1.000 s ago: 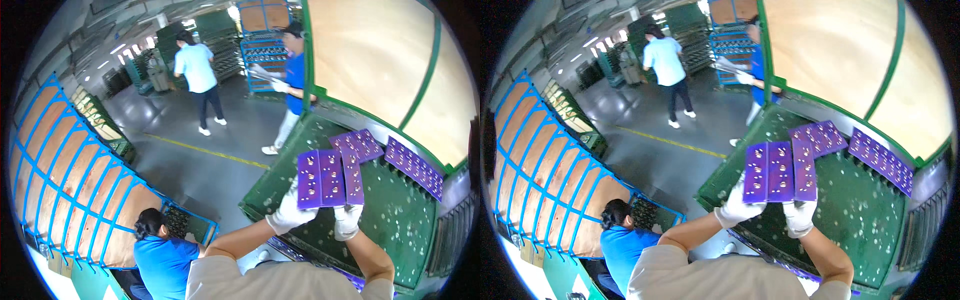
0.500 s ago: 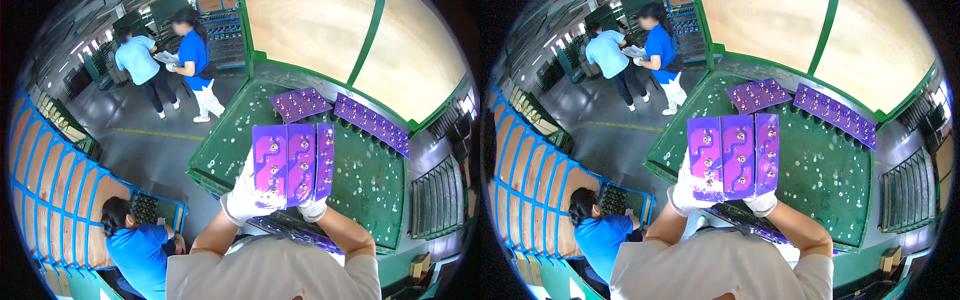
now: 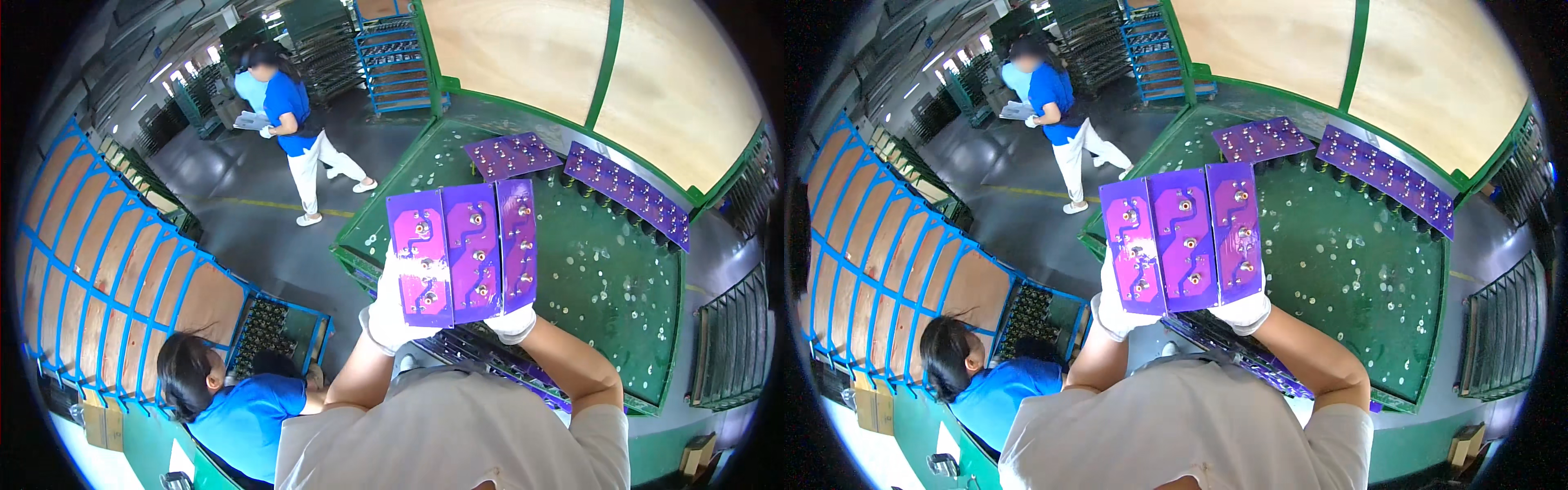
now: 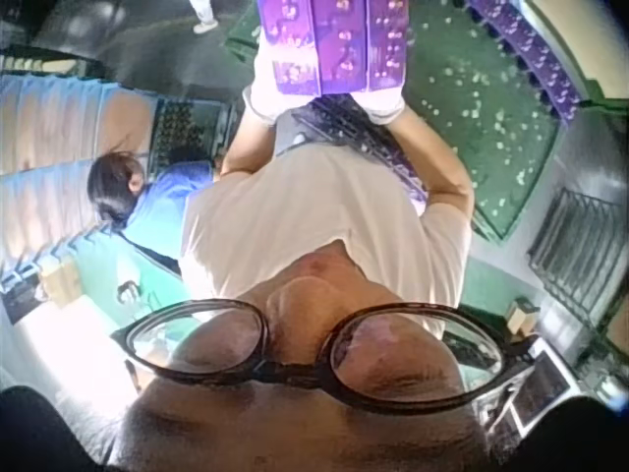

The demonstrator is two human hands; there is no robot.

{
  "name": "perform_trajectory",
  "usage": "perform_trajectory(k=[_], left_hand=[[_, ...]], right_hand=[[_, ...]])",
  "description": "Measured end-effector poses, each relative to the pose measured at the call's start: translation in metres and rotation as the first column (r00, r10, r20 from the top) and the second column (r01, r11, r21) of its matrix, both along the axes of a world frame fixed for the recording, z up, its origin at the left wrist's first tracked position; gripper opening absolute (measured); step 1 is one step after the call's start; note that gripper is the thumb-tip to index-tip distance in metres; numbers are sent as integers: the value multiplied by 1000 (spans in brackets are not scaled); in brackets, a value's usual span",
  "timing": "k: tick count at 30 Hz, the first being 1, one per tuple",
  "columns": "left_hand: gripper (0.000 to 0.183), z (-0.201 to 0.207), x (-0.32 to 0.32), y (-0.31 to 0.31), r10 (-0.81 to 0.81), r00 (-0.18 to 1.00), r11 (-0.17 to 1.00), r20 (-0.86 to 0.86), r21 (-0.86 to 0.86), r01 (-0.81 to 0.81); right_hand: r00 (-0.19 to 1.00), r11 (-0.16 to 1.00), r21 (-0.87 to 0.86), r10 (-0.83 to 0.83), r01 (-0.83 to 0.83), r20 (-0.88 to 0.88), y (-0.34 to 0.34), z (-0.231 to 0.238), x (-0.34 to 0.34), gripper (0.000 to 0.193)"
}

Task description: The person picks up purple circuit boards from a green table and places them into a blue rack. They handle the boards one by one, orienting them before insertion. A coworker is visible in the background working at a separate station.

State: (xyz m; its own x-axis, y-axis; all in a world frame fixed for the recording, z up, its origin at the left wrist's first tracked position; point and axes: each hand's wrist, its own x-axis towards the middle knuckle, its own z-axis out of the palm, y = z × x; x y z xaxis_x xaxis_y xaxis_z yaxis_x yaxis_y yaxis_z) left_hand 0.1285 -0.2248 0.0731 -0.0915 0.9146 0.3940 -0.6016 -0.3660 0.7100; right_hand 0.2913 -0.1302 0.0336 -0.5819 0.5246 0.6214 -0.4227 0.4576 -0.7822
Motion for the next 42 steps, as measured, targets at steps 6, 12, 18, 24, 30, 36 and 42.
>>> perform_trajectory(k=[6, 12, 18, 24, 30, 36, 42], left_hand=[[57, 5, -4, -2, -252, 862, 938, 441, -108, 329], [58, 23, 8, -5, -386, 575, 853, 722, 41, 521], [60, 28, 12, -11, -418, 578, 853, 700, 84, 515], [53, 26, 14, -11, -224, 758, 920, 613, -125, 372], [73, 22, 16, -17, 119, 971, 989, -209, -66, -135], [82, 21, 14, -17, 442, 502, 873, -743, 229, -430], [73, 20, 12, -16, 649, -33, 657, -760, 582, -480]], right_hand=[[937, 863, -364, 323, -349, -133, 1, 1, 3, 46], [980, 969, -157, 197, -192, 17, 4, -15, 4, 45], [993, 997, 49, 56, -61, 104, 3, -9, 4, 45], [998, 999, -34, -4, 6, 68, 5, -18, 1, 47], [967, 988, -34, 140, -151, -215, 7, -23, -2, 47], [951, 983, -100, 119, -154, -285, 14, -41, -9, 54], [966, 999, -21, 31, -37, -256, 1, -15, -6, 50]])
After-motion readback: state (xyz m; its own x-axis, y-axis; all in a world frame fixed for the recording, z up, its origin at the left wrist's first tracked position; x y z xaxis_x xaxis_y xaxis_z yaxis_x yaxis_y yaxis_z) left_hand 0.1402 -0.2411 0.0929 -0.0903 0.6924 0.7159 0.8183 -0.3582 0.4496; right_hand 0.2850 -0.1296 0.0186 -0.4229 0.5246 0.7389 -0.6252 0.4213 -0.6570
